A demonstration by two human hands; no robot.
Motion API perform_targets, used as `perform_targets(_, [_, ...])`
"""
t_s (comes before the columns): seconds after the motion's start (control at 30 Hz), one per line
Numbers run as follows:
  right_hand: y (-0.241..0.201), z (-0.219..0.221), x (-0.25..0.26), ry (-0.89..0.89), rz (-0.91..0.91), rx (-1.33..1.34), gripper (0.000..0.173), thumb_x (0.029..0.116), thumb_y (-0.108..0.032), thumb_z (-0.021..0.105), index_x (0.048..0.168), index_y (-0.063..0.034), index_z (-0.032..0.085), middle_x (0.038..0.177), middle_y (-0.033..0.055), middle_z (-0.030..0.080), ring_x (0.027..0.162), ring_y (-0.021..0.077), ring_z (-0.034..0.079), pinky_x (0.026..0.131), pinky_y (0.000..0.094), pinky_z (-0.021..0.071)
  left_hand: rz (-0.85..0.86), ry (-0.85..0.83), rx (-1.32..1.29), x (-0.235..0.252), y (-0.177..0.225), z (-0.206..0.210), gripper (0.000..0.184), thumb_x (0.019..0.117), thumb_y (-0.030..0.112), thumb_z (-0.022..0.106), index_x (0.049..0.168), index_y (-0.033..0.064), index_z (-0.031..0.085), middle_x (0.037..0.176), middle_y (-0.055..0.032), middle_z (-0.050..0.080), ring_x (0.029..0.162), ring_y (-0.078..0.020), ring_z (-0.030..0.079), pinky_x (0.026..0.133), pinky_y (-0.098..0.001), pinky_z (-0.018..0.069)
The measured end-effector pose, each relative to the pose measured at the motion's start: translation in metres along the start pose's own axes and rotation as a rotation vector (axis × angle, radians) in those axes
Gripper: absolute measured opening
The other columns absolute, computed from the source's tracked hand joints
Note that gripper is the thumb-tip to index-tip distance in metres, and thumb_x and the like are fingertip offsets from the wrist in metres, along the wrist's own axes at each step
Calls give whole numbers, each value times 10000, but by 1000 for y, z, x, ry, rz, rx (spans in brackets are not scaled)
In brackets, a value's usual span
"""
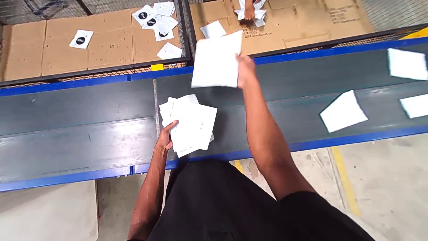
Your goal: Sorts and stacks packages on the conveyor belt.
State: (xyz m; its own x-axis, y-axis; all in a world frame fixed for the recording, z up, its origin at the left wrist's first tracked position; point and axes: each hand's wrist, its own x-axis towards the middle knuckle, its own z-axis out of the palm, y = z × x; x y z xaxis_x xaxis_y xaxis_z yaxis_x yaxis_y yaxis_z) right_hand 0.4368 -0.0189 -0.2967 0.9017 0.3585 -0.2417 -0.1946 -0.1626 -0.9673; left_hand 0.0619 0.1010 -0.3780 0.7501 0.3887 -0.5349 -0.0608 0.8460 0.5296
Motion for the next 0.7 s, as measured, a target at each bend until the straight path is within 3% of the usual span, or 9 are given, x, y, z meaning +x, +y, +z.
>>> perform_targets(0.03, [-1, -5, 19, 88, 86, 92, 569, 1046, -466, 544, 1423, -45, 486, 1274, 159, 652, 1072, 257, 700, 876, 458, 621, 2, 14, -4, 1, 1, -1, 334, 1051, 181, 529, 1324, -13, 530, 1113, -210, 721, 993, -311, 735, 865, -495, 623])
perform_targets(0.1, [3, -4, 17, 3, 29, -97, 711, 1006, -497, 602, 1498, -34, 380, 1367, 195, 596, 1129, 290, 682, 888, 463, 614, 9, 42, 6, 7, 7, -2, 346, 1058, 189, 525, 1341, -9, 519, 1127, -205, 716, 1006, -307, 730, 872, -495, 620])
perform_targets(0.17, [17, 10, -19, -300, -196, -478, 672, 940, -474, 699, 1373, 10, 526, 1291, 166, 656, 1118, 242, 688, 954, 432, 593, 22, 54, 28, 13, 9, -4, 372, 1062, 198, 525, 1375, 1, 481, 1148, -210, 709, 1024, -314, 726, 882, -503, 618])
perform_targets(0.23, [34, 29, -56, -588, -291, -718, 645, 832, -547, 799, 1255, -81, 660, 1194, 103, 696, 1040, 228, 692, 912, 466, 591, 32, 61, 34, 20, 10, -3, 389, 1062, 200, 531, 1393, 6, 463, 1154, -212, 708, 1027, -315, 726, 883, -507, 619])
perform_targets(0.33, [61, 43, -80, -723, -256, -854, 638, 744, -649, 817, 1128, -155, 696, 1012, 40, 701, 948, 205, 672, 863, 514, 556, 45, 49, 18, 23, 11, -3, 382, 1060, 203, 536, 1382, 8, 473, 1150, -210, 710, 1028, -314, 727, 890, -505, 616])
perform_targets(0.43, [63, 42, -85, -718, -214, -789, 517, 812, -580, 799, 1076, -143, 717, 902, 26, 718, 874, 172, 688, 850, 473, 562, 62, 33, 15, 23, 11, -4, 374, 1063, 210, 528, 1372, 4, 481, 1146, -208, 713, 1024, -310, 729, 889, -497, 617])
perform_targets(0.6, [50, 32, -80, -800, -163, -624, 384, 933, -459, 729, 1034, -93, 677, 790, 11, 685, 724, 106, 658, 723, 347, 562, 82, 1, 3, 21, 8, -15, 370, 1066, 235, 497, 1367, 21, 471, 1135, -198, 715, 1010, -301, 732, 871, -498, 620])
perform_targets(0.67, [40, 24, -68, -818, -97, -517, 328, 976, -395, 699, 1057, -81, 644, 790, 12, 674, 689, 88, 650, 643, 289, 557, 95, 8, 29, 22, 8, -15, 352, 1068, 216, 496, 1361, 24, 467, 1127, -192, 717, 1001, -295, 734, 867, -499, 622])
perform_targets(0.7, [33, 17, -61, -767, -69, -449, 295, 996, -356, 682, 1073, -74, 637, 828, 27, 681, 711, 95, 655, 653, 294, 562, 95, 20, 34, 24, 8, -13, 358, 1064, 206, 513, 1369, 24, 466, 1131, -194, 717, 1003, -298, 736, 869, -504, 622])
